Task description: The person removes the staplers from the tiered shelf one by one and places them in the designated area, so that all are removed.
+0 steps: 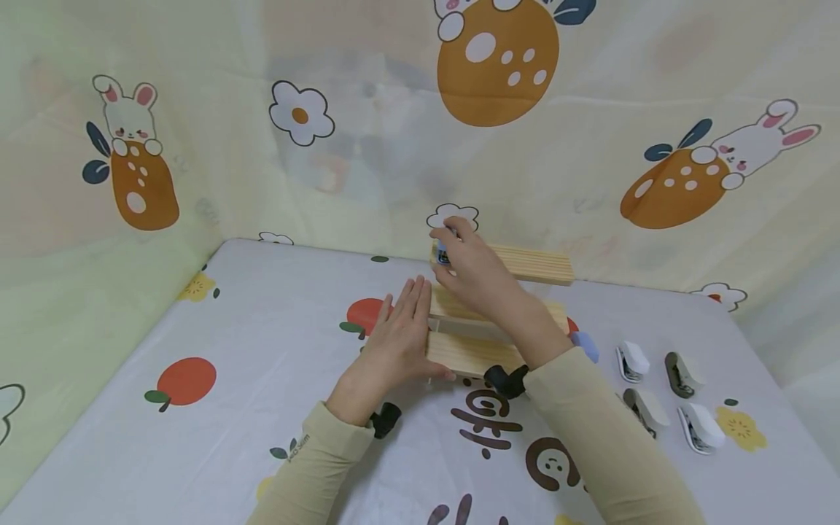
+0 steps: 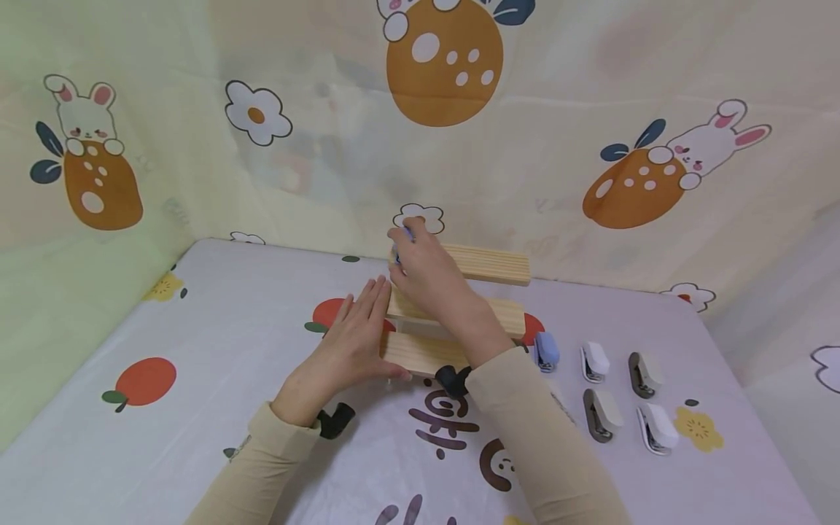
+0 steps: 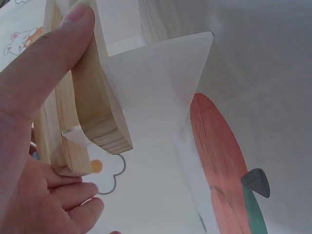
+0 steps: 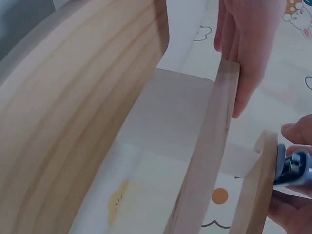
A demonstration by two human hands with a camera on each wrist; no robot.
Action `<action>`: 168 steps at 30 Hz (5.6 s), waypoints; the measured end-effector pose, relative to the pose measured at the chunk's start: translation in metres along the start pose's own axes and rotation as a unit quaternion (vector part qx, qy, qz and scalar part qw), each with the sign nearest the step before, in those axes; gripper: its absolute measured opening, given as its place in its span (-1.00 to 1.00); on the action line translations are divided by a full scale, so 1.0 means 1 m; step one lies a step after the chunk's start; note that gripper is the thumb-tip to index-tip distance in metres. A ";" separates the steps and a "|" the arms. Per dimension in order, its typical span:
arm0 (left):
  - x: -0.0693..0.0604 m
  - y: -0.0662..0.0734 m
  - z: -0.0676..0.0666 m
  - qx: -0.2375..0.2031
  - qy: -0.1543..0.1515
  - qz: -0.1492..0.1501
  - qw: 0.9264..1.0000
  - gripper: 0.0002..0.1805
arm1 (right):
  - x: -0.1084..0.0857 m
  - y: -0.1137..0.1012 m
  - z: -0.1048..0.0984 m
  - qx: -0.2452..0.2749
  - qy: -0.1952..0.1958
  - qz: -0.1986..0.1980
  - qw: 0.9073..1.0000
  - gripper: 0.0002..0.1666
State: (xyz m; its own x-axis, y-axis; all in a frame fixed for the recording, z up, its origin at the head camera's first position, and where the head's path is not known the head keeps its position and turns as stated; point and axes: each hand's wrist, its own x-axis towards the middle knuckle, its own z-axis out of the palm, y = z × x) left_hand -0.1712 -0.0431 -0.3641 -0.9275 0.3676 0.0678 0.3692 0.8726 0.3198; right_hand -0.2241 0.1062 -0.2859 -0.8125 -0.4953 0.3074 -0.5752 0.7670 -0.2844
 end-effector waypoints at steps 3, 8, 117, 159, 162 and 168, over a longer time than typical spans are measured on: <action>0.000 0.000 0.000 0.000 0.000 0.001 1.000 0.59 | 0.002 -0.001 0.002 -0.006 0.002 -0.001 1.000 -0.51; 0.000 0.000 0.000 0.000 0.002 0.002 1.000 0.59 | 0.003 -0.001 0.007 -0.009 0.017 -0.003 1.000 -0.57; -0.003 0.010 0.001 0.032 0.021 0.026 0.999 0.54 | -0.213 0.057 -0.056 -0.052 0.160 0.085 0.982 -0.39; -0.005 0.010 0.001 0.032 0.020 0.025 0.999 0.53 | -0.291 0.101 -0.056 -0.097 0.119 0.134 0.979 -0.40; -0.005 0.010 0.001 0.034 0.020 0.026 0.999 0.53 | -0.295 0.102 -0.057 -0.102 0.097 0.150 0.979 -0.38; -0.004 0.010 0.002 0.034 0.020 0.025 0.999 0.53 | -0.302 0.105 -0.057 -0.107 0.070 0.163 0.978 -0.36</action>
State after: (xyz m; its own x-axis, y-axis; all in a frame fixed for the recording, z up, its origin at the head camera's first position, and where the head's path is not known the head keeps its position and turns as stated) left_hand -0.1635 -0.0357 -0.3631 -0.9089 0.3993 0.1202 0.4170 0.8736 0.2509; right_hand -0.0335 0.3598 -0.3565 -0.9195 -0.1613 0.3584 -0.2432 0.9499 -0.1965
